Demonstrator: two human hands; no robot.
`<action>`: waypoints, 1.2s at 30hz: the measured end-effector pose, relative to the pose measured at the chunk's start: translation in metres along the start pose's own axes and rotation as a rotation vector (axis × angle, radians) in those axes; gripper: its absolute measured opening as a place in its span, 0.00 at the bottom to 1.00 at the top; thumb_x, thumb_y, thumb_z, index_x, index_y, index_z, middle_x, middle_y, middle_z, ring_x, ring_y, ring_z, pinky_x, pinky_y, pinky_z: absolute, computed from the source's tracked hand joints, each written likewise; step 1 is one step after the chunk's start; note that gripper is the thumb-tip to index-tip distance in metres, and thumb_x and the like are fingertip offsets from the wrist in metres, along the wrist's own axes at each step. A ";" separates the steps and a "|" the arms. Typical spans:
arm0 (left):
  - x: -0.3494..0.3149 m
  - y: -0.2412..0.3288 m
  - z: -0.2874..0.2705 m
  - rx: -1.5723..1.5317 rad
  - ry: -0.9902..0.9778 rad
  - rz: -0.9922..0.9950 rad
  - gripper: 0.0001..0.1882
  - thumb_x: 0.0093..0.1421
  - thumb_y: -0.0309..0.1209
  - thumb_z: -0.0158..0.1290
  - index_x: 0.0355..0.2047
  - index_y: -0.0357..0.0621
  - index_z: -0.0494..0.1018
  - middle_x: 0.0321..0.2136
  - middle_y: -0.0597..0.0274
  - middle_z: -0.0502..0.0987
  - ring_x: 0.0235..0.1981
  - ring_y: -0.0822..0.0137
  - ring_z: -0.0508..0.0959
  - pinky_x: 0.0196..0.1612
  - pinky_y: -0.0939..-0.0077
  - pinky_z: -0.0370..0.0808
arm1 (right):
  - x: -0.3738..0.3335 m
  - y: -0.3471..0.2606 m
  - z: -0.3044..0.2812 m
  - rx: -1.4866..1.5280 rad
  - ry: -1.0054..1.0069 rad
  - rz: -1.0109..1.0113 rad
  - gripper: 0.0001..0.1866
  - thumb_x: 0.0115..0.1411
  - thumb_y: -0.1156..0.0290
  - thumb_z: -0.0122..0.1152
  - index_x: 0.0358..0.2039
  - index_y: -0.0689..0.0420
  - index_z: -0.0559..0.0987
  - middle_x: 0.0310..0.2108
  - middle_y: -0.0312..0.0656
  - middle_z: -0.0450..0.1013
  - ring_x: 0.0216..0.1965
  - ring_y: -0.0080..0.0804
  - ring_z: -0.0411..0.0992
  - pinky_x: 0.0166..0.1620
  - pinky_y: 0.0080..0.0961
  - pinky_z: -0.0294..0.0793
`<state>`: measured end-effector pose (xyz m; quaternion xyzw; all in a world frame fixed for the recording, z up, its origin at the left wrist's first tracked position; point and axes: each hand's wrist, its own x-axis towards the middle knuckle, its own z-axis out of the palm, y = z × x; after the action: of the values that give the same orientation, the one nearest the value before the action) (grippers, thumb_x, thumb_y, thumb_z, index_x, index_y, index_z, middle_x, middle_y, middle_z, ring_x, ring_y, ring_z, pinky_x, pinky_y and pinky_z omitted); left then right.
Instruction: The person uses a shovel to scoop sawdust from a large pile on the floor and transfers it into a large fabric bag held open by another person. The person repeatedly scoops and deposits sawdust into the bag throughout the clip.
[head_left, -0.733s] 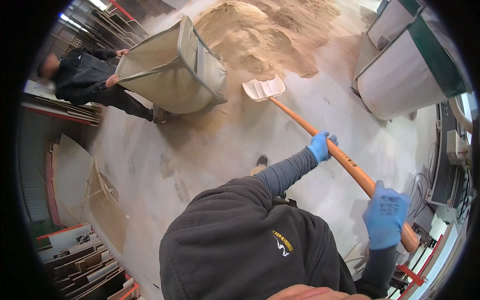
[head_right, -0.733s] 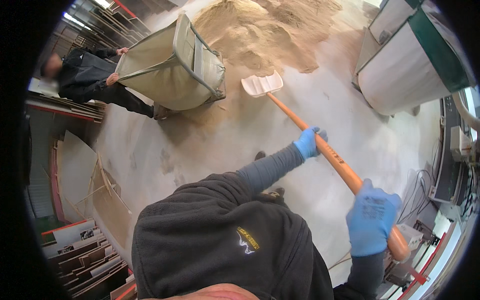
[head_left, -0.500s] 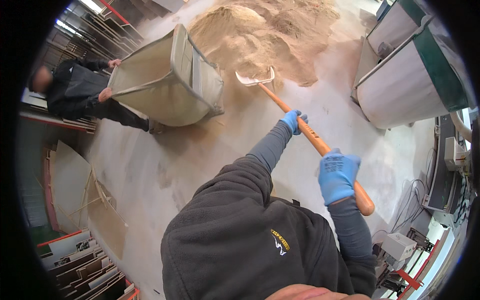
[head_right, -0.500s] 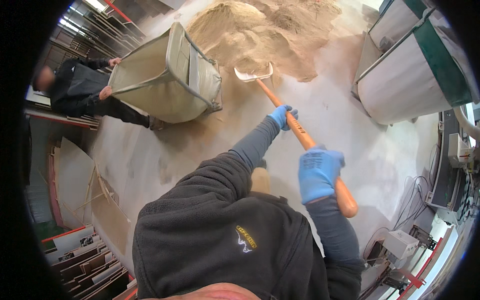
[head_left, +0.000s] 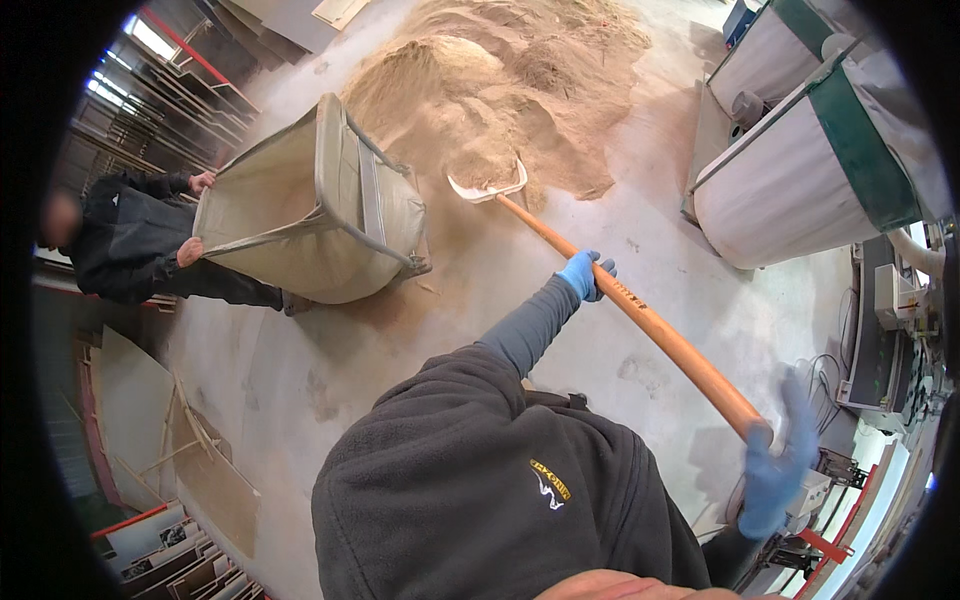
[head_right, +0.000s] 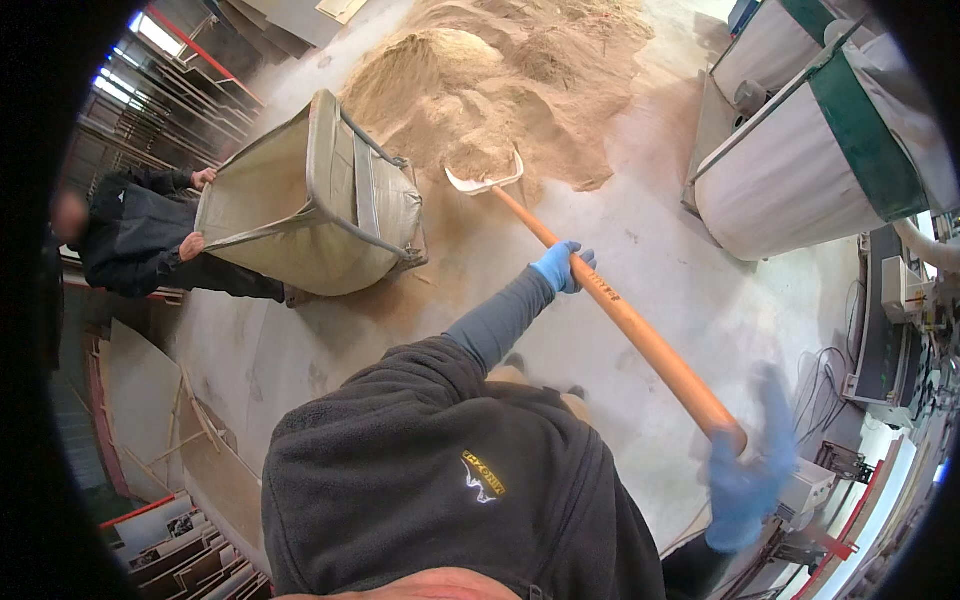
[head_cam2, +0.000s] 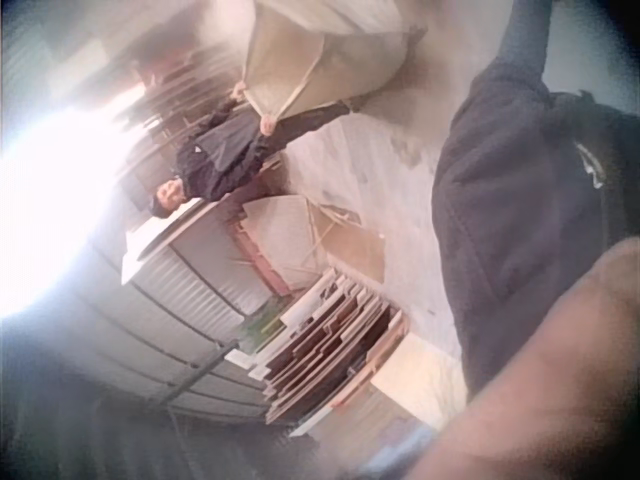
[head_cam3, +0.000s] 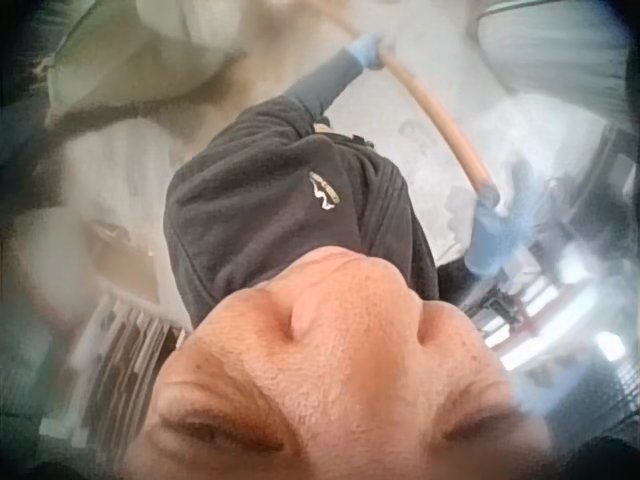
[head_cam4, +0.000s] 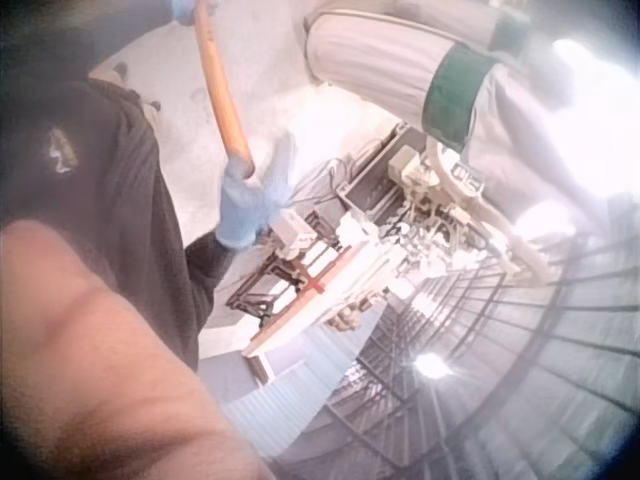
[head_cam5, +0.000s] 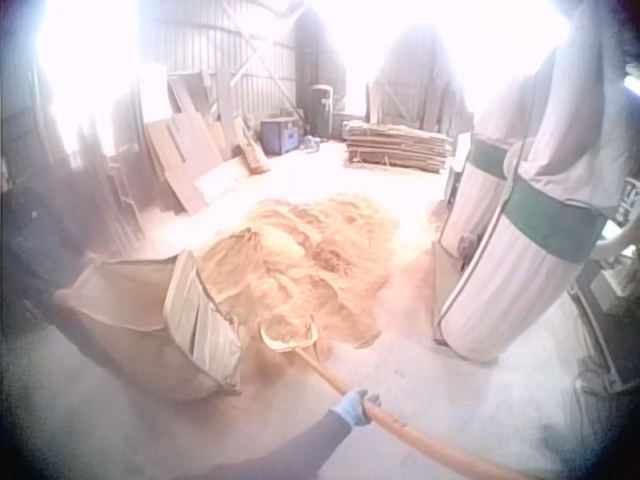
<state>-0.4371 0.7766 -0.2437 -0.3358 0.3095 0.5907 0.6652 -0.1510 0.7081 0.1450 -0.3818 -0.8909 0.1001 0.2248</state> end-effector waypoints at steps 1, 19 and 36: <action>-0.001 -0.001 -0.002 0.014 -0.024 0.022 0.15 0.63 0.41 0.46 0.43 0.46 0.72 0.37 0.65 0.80 0.38 0.63 0.79 0.43 0.62 0.77 | 0.000 0.005 0.012 0.250 -0.161 0.068 0.20 0.54 0.75 0.61 0.48 0.65 0.76 0.48 0.49 0.75 0.47 0.39 0.74 0.52 0.33 0.71; -0.079 -0.063 -0.276 0.181 0.363 0.528 0.40 0.62 0.53 0.49 0.65 0.42 0.52 0.59 0.38 0.64 0.57 0.45 0.70 0.58 0.49 0.68 | 0.051 0.022 0.013 0.544 -0.096 -0.426 0.14 0.57 0.74 0.59 0.43 0.66 0.78 0.40 0.50 0.78 0.39 0.42 0.77 0.43 0.31 0.75; -0.187 -0.082 -0.432 -0.205 0.532 0.663 0.32 0.65 0.47 0.46 0.63 0.44 0.55 0.54 0.38 0.69 0.50 0.44 0.75 0.52 0.48 0.73 | 0.074 -0.072 0.031 0.796 0.020 -0.339 0.17 0.60 0.82 0.53 0.50 0.70 0.74 0.43 0.53 0.78 0.46 0.38 0.76 0.50 0.30 0.74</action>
<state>-0.3826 0.3111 -0.3379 -0.4233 0.5008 0.6929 0.2998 -0.2562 0.7114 0.1674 -0.1144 -0.8309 0.3937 0.3762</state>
